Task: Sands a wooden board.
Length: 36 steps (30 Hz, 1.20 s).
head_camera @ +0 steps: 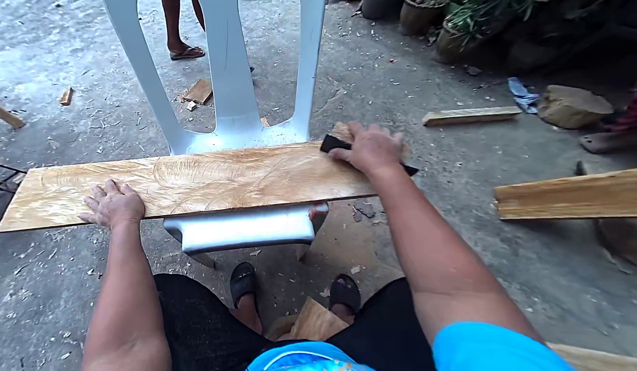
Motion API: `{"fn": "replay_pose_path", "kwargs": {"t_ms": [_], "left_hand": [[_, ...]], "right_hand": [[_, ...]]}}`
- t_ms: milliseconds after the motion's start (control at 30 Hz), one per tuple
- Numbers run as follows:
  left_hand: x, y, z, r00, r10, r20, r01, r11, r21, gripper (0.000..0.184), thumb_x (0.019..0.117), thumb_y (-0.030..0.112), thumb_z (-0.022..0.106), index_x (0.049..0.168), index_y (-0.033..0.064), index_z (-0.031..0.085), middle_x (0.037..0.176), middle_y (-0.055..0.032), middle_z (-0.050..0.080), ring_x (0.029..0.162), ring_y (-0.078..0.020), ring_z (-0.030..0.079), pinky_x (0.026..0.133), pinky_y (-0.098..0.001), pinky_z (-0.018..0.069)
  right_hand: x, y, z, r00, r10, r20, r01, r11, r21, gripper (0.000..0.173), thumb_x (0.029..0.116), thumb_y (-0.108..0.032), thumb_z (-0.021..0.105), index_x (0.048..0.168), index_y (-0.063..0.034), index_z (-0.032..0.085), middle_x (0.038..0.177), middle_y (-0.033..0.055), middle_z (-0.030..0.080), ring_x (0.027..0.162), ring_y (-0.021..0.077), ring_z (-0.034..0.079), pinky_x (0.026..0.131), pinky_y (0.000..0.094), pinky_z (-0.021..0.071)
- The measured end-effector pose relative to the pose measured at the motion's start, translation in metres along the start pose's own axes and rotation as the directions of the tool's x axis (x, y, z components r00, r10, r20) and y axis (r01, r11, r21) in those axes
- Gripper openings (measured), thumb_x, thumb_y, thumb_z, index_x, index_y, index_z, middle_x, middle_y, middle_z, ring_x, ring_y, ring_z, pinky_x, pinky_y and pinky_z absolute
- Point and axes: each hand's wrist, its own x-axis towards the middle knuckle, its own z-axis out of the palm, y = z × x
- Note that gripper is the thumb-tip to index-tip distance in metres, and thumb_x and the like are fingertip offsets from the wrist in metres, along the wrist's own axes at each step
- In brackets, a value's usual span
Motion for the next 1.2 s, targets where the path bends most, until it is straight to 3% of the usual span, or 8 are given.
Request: {"fn": "replay_pose_path", "kwargs": {"t_ms": [167,300,467,633,767,900,1033,1200], "left_hand": [[-0.001,0.006,0.002,1.0,-0.028,0.01,0.028,1.0,0.002,0.058,0.1093,0.038,0.023,0.156,0.0086,0.039,0.166,-0.0207,0.025,0.155,-0.045,0.012,0.115,-0.076,0.0],[0.004,0.003,0.006,1.0,-0.029,-0.004,0.029,1.0,-0.001,0.058,0.1086,0.039,0.023,0.156,0.0103,0.041,0.166,-0.0198,0.027,0.155,-0.0442,0.013,0.115,-0.0768,0.0003],[0.008,-0.002,0.007,1.0,0.006,-0.016,-0.006,1.0,0.007,0.057,0.1082,0.039,0.026,0.154,0.0096,0.043,0.165,-0.0213,0.028,0.154,-0.0459,0.015,0.114,-0.0778,0.0037],[0.01,-0.009,0.005,0.999,0.041,-0.017,-0.04,0.999,0.008,0.056,0.1078,0.038,0.025,0.152,0.0104,0.046,0.163,-0.0208,0.031,0.153,-0.0457,0.018,0.115,-0.076,0.0076],[0.007,-0.009,0.003,0.999,0.036,-0.005,-0.036,0.999,-0.006,0.055,0.1082,0.036,0.025,0.152,0.0084,0.045,0.164,-0.0224,0.029,0.153,-0.0462,0.018,0.116,-0.075,0.0078],[0.001,-0.002,0.001,1.0,0.0,-0.009,0.0,1.0,-0.014,0.055,0.1086,0.033,0.025,0.154,0.0071,0.042,0.165,-0.0232,0.026,0.154,-0.0471,0.014,0.116,-0.0759,0.0044],[0.002,0.003,0.003,0.999,-0.023,-0.025,0.023,0.999,-0.022,0.055,0.1084,0.034,0.026,0.154,0.0087,0.042,0.165,-0.0216,0.026,0.154,-0.0461,0.013,0.115,-0.0764,0.0023],[0.003,0.003,0.002,0.999,-0.033,-0.007,0.033,0.999,0.009,0.056,0.1076,0.036,0.025,0.155,0.011,0.042,0.166,-0.0198,0.027,0.154,-0.0453,0.014,0.115,-0.0774,0.0041]], "right_hand": [[0.006,0.007,-0.007,0.995,0.1,0.008,-0.1,0.995,0.014,0.08,0.0873,-0.058,0.076,0.147,-0.0095,0.053,0.136,0.0344,0.058,0.128,0.0546,0.053,0.103,0.0758,0.0357],[-0.01,-0.092,0.018,0.987,-0.159,0.002,0.159,0.986,0.048,0.083,0.0851,-0.059,0.077,0.146,-0.0082,0.055,0.135,0.0342,0.058,0.127,0.0536,0.054,0.106,0.0736,0.0362],[-0.048,-0.209,0.037,0.855,-0.512,0.089,0.51,0.859,0.045,0.084,0.0857,-0.054,0.078,0.154,-0.0147,0.047,0.132,0.0266,0.061,0.12,0.0444,0.059,0.101,0.0636,0.042],[-0.032,-0.158,0.019,0.882,-0.444,0.159,0.442,0.895,0.05,0.078,0.0909,-0.045,0.076,0.157,-0.019,0.044,0.138,0.0277,0.058,0.128,0.0463,0.055,0.103,0.0657,0.0405],[-0.003,-0.031,0.0,0.993,-0.101,0.069,0.1,0.995,0.013,0.081,0.0895,-0.047,0.078,0.156,-0.0157,0.045,0.137,0.033,0.057,0.129,0.0537,0.053,0.104,0.0732,0.0369],[0.004,0.056,-0.014,0.984,0.171,0.052,-0.169,0.985,-0.044,0.086,0.0895,-0.053,0.076,0.158,-0.0164,0.04,0.138,0.0349,0.056,0.129,0.0559,0.051,0.104,0.0755,0.0352],[-0.012,0.033,-0.007,0.996,0.086,0.024,-0.085,0.996,-0.039,0.081,0.0873,-0.053,0.079,0.15,-0.0115,0.048,0.132,0.034,0.059,0.127,0.0544,0.054,0.103,0.0737,0.0372],[-0.068,-0.101,0.027,0.93,-0.368,-0.005,0.368,0.93,0.022,0.082,0.0825,-0.053,0.082,0.149,-0.0128,0.055,0.125,0.0321,0.064,0.12,0.0517,0.059,0.102,0.0716,0.0393]]}}
